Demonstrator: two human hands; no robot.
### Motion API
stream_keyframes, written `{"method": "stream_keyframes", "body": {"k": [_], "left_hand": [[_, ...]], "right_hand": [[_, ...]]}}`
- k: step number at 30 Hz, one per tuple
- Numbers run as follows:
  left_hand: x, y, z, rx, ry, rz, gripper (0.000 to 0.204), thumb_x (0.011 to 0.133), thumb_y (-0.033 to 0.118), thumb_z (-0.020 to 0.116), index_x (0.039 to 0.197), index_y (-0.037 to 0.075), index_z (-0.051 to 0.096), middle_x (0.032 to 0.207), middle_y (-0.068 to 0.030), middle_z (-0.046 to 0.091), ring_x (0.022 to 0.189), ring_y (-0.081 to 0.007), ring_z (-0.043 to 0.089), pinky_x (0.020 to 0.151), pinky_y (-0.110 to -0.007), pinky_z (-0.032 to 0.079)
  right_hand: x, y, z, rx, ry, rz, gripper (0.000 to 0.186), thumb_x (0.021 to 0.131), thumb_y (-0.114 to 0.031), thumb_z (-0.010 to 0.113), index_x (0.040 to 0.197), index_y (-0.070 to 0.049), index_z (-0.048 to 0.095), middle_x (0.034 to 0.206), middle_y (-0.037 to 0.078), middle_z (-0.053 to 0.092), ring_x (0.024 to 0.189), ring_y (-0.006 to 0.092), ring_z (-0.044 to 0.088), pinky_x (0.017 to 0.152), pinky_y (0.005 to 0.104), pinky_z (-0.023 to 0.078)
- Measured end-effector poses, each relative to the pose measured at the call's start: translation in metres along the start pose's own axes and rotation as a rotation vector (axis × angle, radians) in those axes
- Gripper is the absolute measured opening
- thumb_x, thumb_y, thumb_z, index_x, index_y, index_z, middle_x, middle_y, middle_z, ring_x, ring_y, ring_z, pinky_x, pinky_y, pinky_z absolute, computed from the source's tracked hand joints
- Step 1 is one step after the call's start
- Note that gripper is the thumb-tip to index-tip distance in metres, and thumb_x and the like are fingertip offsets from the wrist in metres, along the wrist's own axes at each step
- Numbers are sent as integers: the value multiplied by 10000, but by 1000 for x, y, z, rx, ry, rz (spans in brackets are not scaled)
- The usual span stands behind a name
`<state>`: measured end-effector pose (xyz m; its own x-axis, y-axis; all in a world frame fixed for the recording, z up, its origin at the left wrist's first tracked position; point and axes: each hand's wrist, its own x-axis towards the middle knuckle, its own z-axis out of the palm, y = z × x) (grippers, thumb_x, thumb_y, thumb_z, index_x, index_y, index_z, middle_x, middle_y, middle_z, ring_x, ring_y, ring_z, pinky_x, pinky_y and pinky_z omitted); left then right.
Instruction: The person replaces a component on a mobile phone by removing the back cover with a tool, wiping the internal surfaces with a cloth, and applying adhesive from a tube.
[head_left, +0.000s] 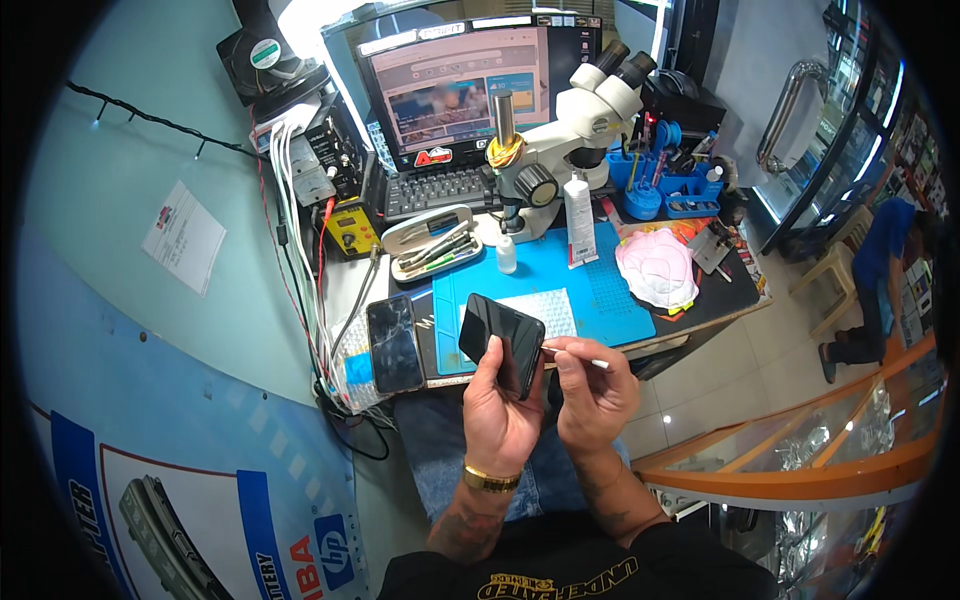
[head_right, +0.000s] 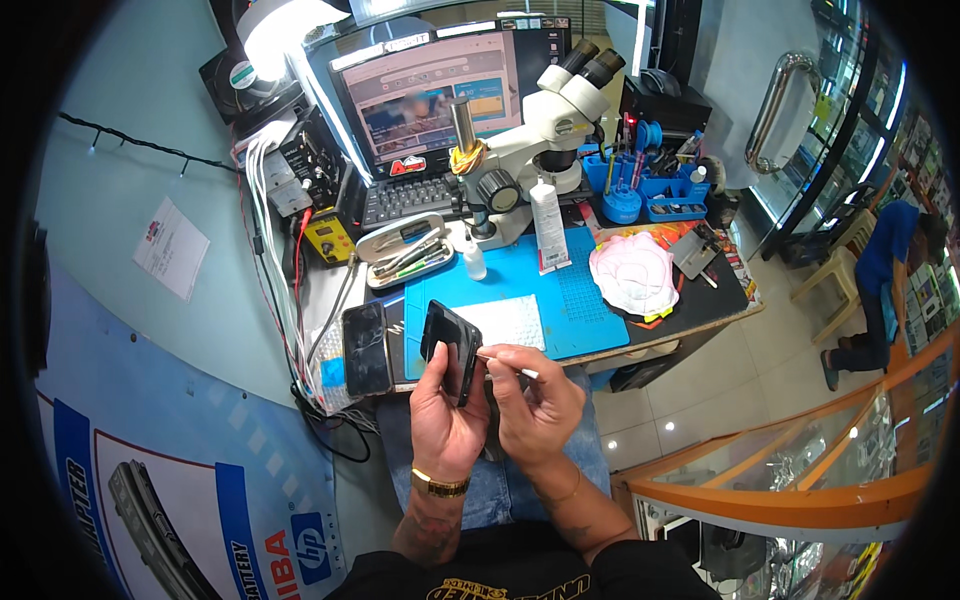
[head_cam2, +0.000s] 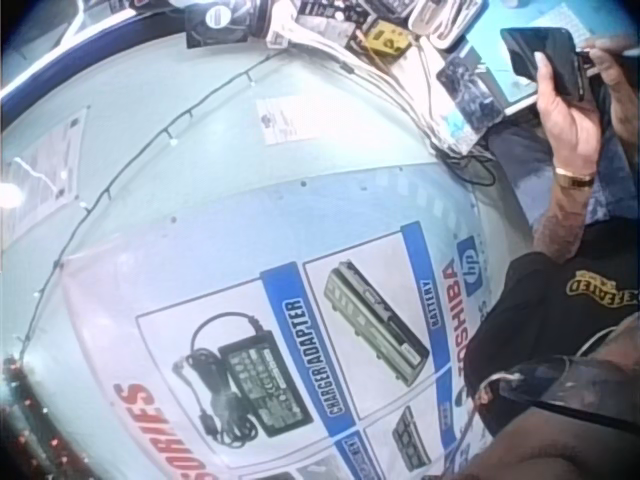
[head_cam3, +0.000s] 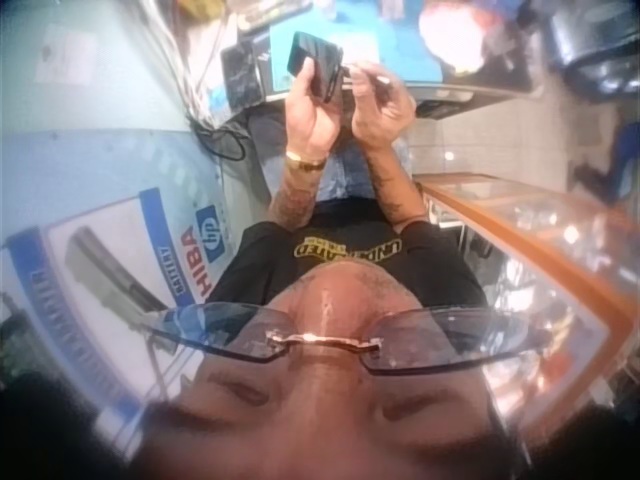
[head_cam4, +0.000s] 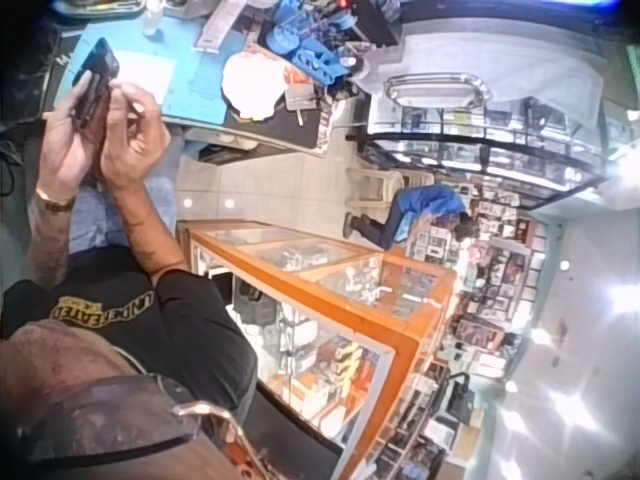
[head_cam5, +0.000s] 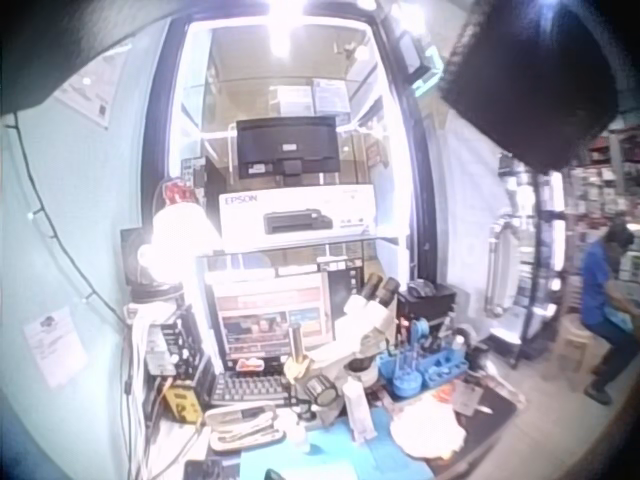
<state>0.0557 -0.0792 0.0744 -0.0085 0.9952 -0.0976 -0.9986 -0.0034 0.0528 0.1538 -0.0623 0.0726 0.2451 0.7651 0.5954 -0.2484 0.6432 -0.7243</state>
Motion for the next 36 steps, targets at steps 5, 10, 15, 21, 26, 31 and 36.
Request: {"method": "stream_keyframes", "body": {"k": [5, 10, 15, 21, 26, 31, 36], "left_hand": [[-3, -2, 1, 21, 11, 14, 229, 1061, 181, 552, 1223, 36, 625, 1206, -111, 710, 1098, -221, 696, 985, -377, 585], [-5, -5, 8, -8, 33, 8, 211, 1063, 152, 540, 1170, 12, 656, 1137, -125, 734, 1046, -234, 723, 930, -378, 634], [-4, -5, 3, 14, 4, 9, 217, 1063, 187, 550, 1188, 33, 638, 1159, -104, 723, 1082, -218, 699, 978, -372, 590], [-3, -1, 5, -41, 17, 8, 224, 1065, 152, 533, 1165, -4, 659, 1128, -142, 740, 1037, -245, 730, 912, -373, 644], [-5, -2, 10, -24, 36, 20, 223, 1065, 144, 531, 1167, -6, 660, 1133, -139, 743, 1041, -240, 731, 906, -366, 649], [-5, 0, 4, 5, -6, -1, 237, 1064, 175, 544, 1239, 35, 619, 1189, -104, 716, 1087, -223, 703, 952, -369, 617], [-5, -4, 8, -10, 12, 14, 215, 1062, 167, 547, 1179, 23, 656, 1144, -111, 733, 1066, -229, 714, 936, -374, 629]], "right_hand": [[7, -2, -2, -165, -91, -172, 157, 912, 85, 688, 1050, 30, 640, 957, 182, 749, 887, 238, 740, 772, 311, 583], [5, -3, -1, -126, -59, -150, 169, 898, 91, 699, 1044, 30, 638, 950, 186, 749, 883, 237, 742, 754, 298, 580], [3, -2, 0, -117, -16, -96, 176, 889, 92, 709, 1037, 30, 637, 958, 192, 751, 886, 229, 744, 749, 287, 577], [6, -3, -1, -189, -108, -186, 168, 896, 83, 709, 1037, 26, 638, 967, 192, 754, 895, 229, 750, 748, 296, 587], [4, 0, -1, -20, -11, -59, 160, 907, 80, 702, 1046, 24, 646, 976, 191, 755, 901, 225, 748, 782, 296, 592], [7, -2, -1, -40, -39, -70, 163, 906, 78, 704, 1049, 22, 652, 971, 186, 757, 894, 214, 746, 772, 290, 590], [7, -3, -5, -141, -56, -69, 170, 895, 60, 724, 1043, 10, 657, 952, 167, 764, 867, 200, 752, 734, 270, 582]]}}
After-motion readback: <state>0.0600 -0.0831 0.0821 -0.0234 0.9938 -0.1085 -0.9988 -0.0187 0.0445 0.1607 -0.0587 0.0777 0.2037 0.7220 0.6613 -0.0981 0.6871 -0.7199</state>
